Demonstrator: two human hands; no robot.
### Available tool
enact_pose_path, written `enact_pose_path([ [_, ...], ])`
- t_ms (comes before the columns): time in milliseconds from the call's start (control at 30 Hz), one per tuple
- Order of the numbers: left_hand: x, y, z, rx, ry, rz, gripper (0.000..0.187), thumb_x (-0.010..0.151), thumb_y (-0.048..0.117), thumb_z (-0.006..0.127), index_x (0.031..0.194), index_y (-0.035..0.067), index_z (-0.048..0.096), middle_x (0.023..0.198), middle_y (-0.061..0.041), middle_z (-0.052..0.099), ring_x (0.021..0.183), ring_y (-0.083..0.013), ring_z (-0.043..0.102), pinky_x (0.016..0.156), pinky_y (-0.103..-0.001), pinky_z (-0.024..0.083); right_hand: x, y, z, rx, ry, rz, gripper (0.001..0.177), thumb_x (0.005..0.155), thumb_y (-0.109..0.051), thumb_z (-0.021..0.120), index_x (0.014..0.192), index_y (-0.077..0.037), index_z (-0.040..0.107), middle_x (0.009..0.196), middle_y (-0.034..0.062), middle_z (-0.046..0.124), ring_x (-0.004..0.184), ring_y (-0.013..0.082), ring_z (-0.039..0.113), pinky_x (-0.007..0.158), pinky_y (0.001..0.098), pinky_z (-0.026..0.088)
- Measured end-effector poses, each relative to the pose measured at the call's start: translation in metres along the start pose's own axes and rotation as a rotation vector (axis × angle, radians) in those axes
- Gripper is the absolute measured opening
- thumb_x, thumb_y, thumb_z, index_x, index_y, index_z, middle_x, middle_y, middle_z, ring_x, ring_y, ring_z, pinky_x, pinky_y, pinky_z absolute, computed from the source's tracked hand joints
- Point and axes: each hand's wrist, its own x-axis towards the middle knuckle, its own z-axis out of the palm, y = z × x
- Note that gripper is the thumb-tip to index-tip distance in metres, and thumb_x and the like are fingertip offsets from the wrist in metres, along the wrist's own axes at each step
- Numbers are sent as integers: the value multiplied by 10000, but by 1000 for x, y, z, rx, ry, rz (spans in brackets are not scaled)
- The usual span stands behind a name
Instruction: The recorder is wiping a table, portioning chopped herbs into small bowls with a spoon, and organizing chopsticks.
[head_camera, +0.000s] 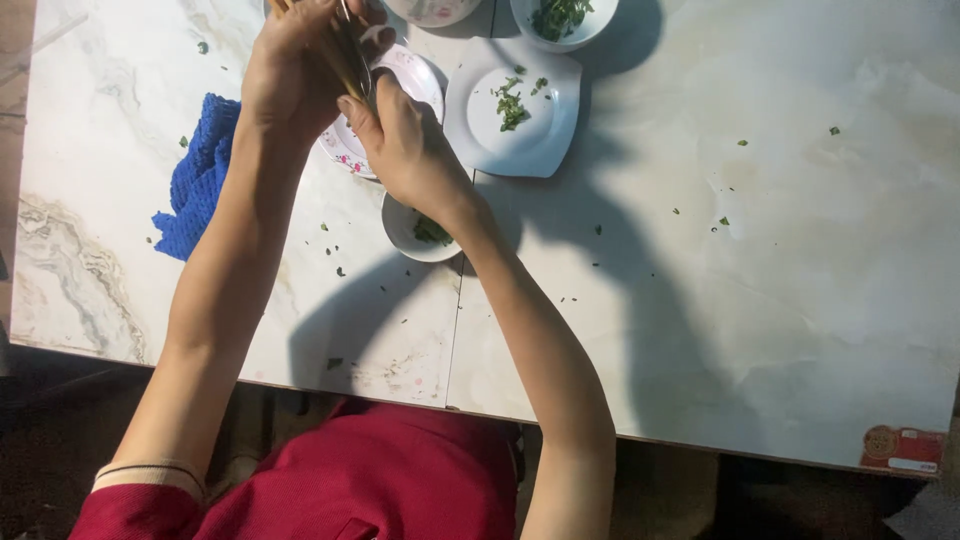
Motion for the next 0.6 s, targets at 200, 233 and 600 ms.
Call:
enact_pose_path([
  [200,-2,1,2,230,-42,-91,263,1028,297,593,1219,117,618,874,-31,620,1056,-249,728,1009,-402,569,15,-3,8,814,-273,305,399,1069,-419,555,1018,-26,514,695,13,598,525,107,581,446,299,502],
  [233,-1,-2,-5,229,-45,-93,263,1028,297,593,1219,117,618,874,-31,620,1056,-249,728,1009,-402,569,17,-1,6,813,-270,306,399,1069,-419,555,1018,-26,514,695,13,598,525,107,581,446,299,502],
  [600,32,-24,-41,361,368,219,149,1102,104,668,996,26,599,719,14,504,597,-64,471,556,-220,410,38,-56,-33,-221,314,6,192,1083,-263,685,1116,-103,585,1003,44,688,861,238,726,717,356,565],
])
